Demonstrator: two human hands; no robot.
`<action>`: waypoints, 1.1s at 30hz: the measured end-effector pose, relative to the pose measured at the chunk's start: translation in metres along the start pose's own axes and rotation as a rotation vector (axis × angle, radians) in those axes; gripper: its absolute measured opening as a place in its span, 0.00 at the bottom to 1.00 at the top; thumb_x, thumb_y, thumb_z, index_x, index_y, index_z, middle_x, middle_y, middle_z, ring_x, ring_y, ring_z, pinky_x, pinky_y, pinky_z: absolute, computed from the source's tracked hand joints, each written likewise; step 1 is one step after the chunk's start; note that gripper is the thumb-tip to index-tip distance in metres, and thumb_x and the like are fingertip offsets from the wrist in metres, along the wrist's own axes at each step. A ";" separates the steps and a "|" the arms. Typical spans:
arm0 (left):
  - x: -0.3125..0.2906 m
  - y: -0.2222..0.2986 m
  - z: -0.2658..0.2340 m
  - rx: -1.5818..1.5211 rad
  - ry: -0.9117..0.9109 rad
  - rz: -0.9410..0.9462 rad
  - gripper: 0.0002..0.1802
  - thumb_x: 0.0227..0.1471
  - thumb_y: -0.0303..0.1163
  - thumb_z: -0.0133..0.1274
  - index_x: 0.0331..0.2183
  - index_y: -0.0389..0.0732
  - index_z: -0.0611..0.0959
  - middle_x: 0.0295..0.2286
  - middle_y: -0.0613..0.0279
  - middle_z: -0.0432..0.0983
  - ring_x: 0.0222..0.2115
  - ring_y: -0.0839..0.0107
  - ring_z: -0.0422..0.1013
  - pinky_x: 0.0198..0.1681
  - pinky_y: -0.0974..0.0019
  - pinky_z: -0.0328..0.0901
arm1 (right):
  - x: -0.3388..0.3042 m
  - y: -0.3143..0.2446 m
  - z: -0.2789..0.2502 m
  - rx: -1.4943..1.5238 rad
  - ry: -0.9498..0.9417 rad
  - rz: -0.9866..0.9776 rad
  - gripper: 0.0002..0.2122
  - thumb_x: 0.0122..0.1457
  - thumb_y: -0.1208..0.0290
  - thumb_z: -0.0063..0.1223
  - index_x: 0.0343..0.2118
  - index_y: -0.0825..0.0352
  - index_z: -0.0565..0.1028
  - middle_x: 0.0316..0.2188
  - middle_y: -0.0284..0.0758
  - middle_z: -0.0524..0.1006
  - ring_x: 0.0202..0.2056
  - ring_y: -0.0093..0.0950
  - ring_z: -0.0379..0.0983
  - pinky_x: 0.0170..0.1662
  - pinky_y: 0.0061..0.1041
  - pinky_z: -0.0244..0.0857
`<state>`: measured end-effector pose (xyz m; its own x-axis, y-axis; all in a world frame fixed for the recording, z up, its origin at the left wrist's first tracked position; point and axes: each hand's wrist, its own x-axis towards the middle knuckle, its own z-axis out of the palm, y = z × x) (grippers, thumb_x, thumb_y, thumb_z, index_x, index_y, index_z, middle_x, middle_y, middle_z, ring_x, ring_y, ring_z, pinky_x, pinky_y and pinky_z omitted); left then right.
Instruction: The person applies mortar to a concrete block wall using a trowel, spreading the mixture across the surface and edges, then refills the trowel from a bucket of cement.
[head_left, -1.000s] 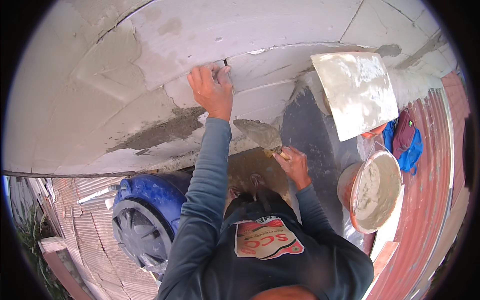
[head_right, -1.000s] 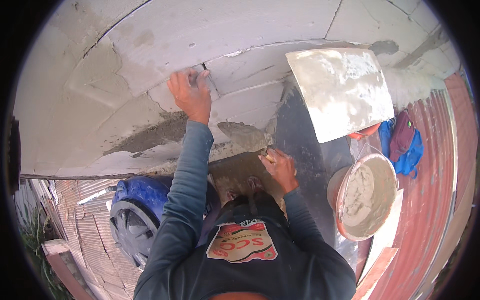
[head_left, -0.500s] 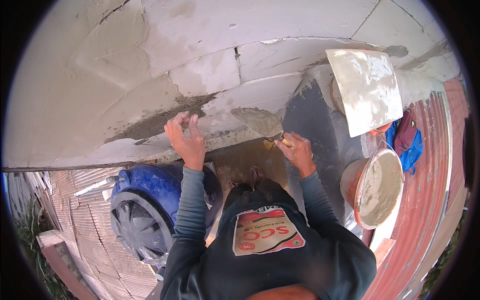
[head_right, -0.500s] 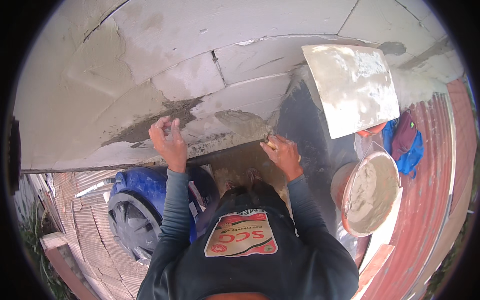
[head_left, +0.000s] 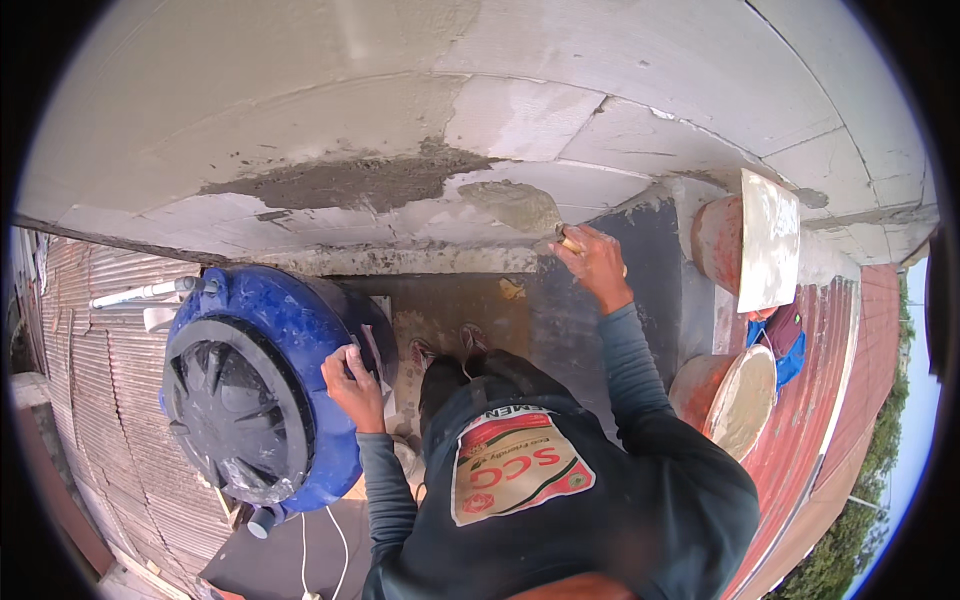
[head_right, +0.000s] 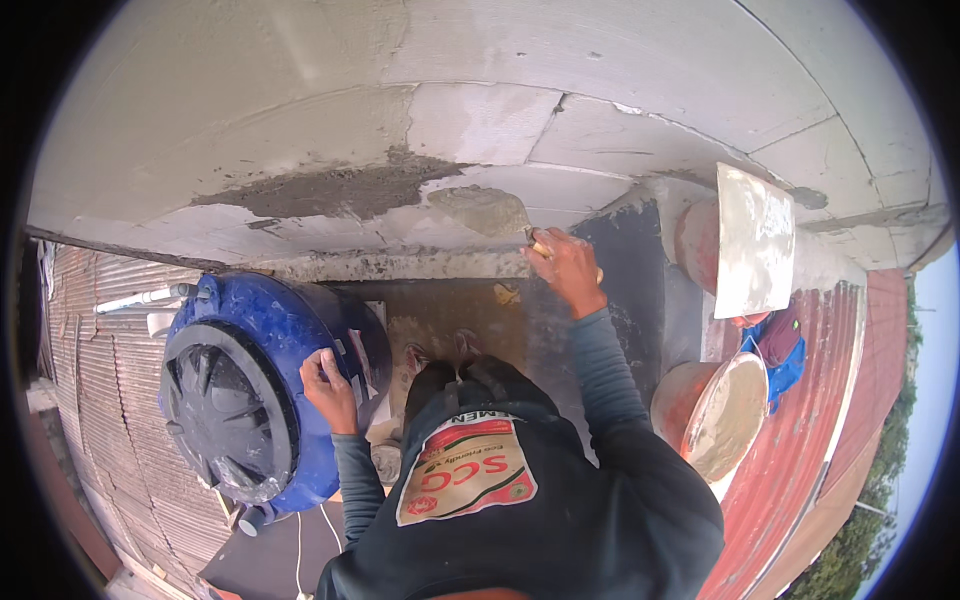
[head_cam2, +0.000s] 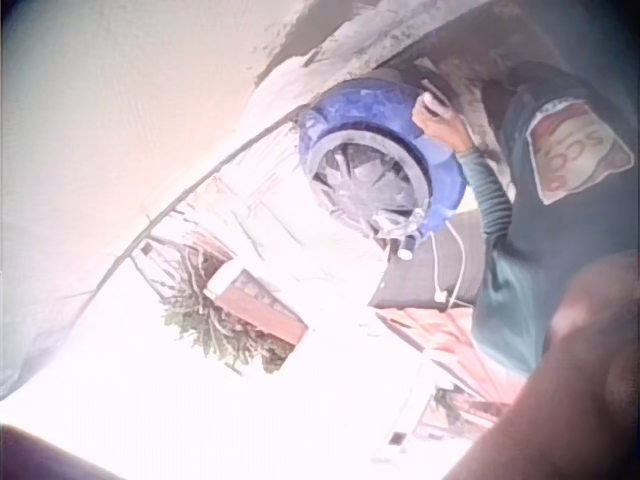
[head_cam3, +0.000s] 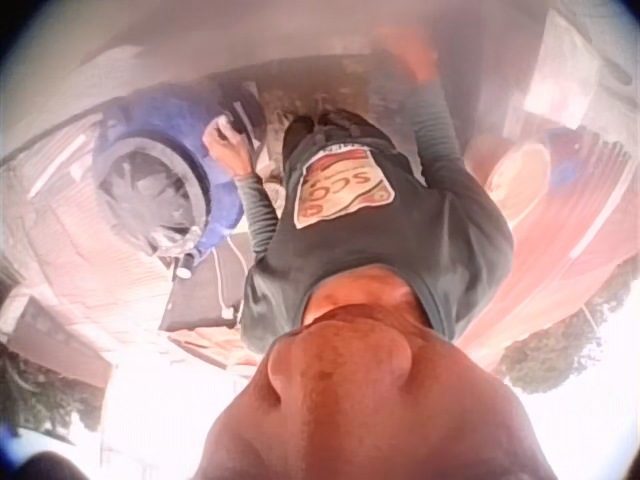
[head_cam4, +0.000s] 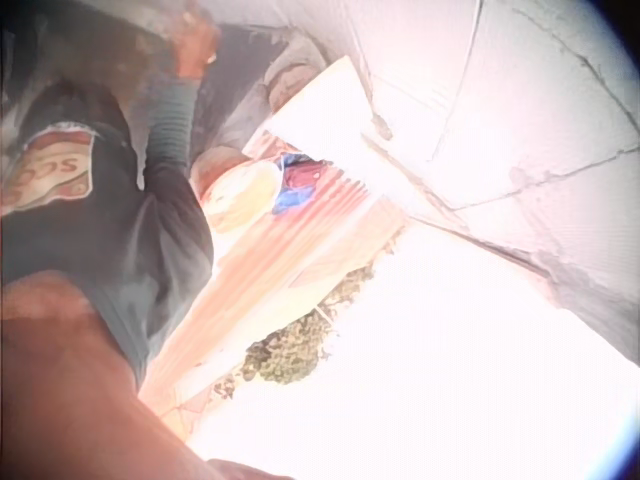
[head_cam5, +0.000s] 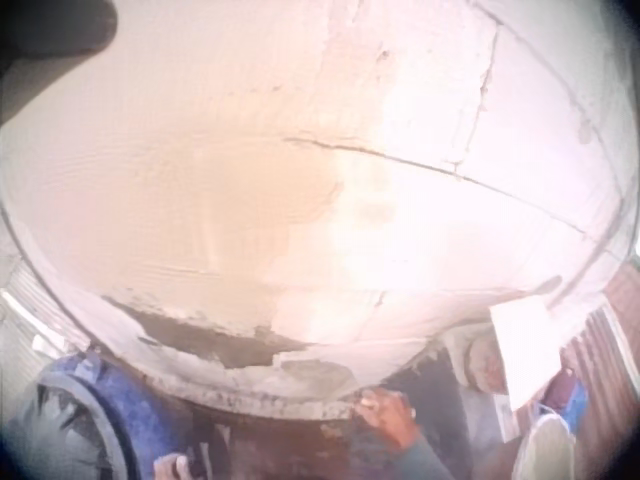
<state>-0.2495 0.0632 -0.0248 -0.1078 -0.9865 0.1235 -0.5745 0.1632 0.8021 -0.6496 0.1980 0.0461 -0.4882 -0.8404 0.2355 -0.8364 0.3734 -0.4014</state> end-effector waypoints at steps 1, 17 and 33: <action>-0.004 -0.013 -0.007 -0.002 -0.005 -0.059 0.08 0.63 0.30 0.56 0.37 0.35 0.83 0.33 0.56 0.78 0.35 0.59 0.70 0.38 0.58 0.64 | 0.004 -0.005 0.004 -0.007 -0.003 -0.005 0.15 0.57 0.59 0.64 0.40 0.66 0.82 0.34 0.40 0.81 0.33 0.46 0.78 0.35 0.40 0.71; -0.009 -0.027 -0.072 -0.090 0.313 -0.001 0.20 0.49 0.20 0.60 0.46 0.38 0.79 0.45 0.52 0.76 0.45 0.53 0.70 0.47 0.56 0.63 | 0.052 -0.118 0.079 0.039 -0.254 -0.285 0.14 0.60 0.64 0.61 0.42 0.69 0.79 0.36 0.48 0.77 0.35 0.52 0.76 0.37 0.46 0.69; 0.039 -0.121 -0.162 0.424 0.789 -0.104 0.19 0.54 0.35 0.64 0.45 0.38 0.81 0.34 0.59 0.74 0.38 0.59 0.68 0.47 0.56 0.61 | 0.164 -0.318 0.241 0.125 -0.402 -0.589 0.16 0.64 0.64 0.55 0.45 0.75 0.72 0.38 0.55 0.76 0.40 0.56 0.75 0.43 0.50 0.68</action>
<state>-0.0532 0.0024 -0.0222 0.4604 -0.6947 0.5526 -0.8178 -0.0899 0.5684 -0.4034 -0.1529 -0.0006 0.1844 -0.9767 0.1098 -0.8859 -0.2135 -0.4118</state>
